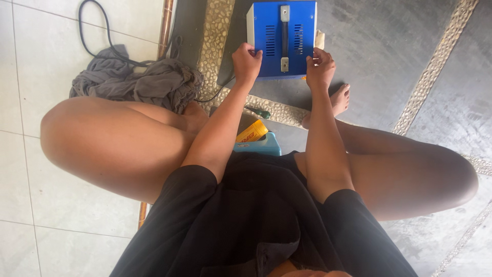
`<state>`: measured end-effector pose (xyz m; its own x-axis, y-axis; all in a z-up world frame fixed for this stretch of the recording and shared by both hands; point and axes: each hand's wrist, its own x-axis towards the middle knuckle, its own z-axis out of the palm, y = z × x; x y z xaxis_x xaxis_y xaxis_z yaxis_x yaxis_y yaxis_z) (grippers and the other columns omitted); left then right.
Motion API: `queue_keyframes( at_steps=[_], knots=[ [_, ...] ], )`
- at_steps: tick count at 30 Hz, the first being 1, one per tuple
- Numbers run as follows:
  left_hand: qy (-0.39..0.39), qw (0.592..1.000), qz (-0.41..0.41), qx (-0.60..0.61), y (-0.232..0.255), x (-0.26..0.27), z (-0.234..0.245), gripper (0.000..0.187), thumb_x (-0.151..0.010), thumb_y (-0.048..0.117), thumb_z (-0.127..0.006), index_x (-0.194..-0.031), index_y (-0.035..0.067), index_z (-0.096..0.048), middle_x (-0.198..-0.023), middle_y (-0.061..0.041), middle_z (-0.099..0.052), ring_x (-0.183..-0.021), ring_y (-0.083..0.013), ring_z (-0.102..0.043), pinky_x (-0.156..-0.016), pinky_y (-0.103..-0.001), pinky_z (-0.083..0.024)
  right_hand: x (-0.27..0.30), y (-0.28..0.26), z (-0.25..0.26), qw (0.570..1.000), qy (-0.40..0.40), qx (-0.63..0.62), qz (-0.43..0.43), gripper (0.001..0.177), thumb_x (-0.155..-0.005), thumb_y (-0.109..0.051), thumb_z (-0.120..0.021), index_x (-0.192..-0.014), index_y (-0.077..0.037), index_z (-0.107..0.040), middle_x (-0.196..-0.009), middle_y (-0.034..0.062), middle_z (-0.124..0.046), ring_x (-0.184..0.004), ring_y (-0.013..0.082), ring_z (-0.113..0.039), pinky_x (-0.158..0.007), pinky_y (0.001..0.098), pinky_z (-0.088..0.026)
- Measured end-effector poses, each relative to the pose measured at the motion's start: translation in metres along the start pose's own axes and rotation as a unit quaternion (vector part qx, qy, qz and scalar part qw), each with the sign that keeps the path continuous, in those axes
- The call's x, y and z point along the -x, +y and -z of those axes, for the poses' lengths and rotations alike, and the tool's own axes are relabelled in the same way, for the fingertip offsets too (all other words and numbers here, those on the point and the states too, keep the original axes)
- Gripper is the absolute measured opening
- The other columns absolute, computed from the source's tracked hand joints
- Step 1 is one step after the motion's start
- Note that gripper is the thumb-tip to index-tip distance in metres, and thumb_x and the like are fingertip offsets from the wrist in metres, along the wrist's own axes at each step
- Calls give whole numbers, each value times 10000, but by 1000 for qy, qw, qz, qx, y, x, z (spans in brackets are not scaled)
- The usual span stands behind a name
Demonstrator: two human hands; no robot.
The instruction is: The person sits on the floor and assembles a blue electronic device. They insert a small component into the device, then use a screwdriver to tighten screws on the casing. The person then places the device on the floor and continues to adjust it.
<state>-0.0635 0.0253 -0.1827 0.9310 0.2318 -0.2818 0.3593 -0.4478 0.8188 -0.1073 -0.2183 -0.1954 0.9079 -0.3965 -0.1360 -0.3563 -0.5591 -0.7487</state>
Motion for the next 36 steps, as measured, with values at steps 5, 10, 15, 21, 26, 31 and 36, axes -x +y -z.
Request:
queue_keyframes(
  at_steps=[5, 10, 15, 21, 26, 31, 36],
  knots=[
    [23, 999, -21, -28, 3, 1, 4, 181, -760, 120, -838, -841, -10, -741, -751, -139, -747, -717, -272, -748, -689, -369, -584, 2, 0, 1, 1000, 2, -3, 9, 281, -860, -9, -784, -1139, -6, -748, -1007, 105, -710, -783, 156, -737, -719, 291, -586],
    [1, 999, 11, -34, 3, 0, 6, 187, -769, 139, -839, -856, 6, -739, -765, -118, -747, -730, -258, -752, -694, -364, -589, 4, -3, 1, 1000, -2, -12, 2, 277, -878, -26, -769, -1149, 17, -734, -1044, 122, -734, -817, 164, -754, -747, 291, -598],
    [1, 999, 14, -31, 2, 2, 6, 206, -760, 132, -845, -871, 6, -726, -773, -112, -744, -735, -256, -752, -692, -367, -591, 8, -9, 3, 1000, 5, -25, -13, 253, -878, -37, -744, -1124, 19, -730, -1022, 132, -776, -844, 173, -770, -761, 292, -605],
    [-5, 998, 23, -50, 2, 2, 7, 213, -760, 138, -849, -888, 24, -723, -790, -106, -748, -749, -254, -752, -700, -368, -588, 12, -21, 8, 999, 27, -23, -5, 166, -907, -51, -703, -1050, 10, -762, -946, 139, -798, -866, 198, -790, -807, 306, -613],
    [-5, 999, 26, -43, 0, 3, 6, 217, -763, 144, -845, -892, 31, -713, -799, -98, -748, -752, -244, -756, -701, -361, -591, 14, -26, 14, 1000, 24, -19, 5, 150, -923, -64, -702, -1041, 7, -762, -950, 144, -801, -875, 208, -797, -820, 308, -612],
    [3, 999, 17, -50, -6, 1, 3, 232, -746, 148, -861, -879, 22, -717, -788, -100, -747, -750, -250, -750, -699, -365, -588, 14, -23, 18, 1000, 13, -19, 8, 140, -928, -63, -714, -1041, 6, -759, -951, 135, -801, -871, 196, -797, -800, 292, -610],
    [-30, 997, 27, -61, -17, -3, 6, 258, -722, 190, -900, -811, 19, -727, -759, -108, -755, -702, -230, -757, -678, -347, -597, 14, -13, 20, 999, 5, -16, -35, 194, -868, -20, -725, -1059, 10, -734, -902, 112, -798, -805, 166, -783, -725, 269, -613]
  ],
)
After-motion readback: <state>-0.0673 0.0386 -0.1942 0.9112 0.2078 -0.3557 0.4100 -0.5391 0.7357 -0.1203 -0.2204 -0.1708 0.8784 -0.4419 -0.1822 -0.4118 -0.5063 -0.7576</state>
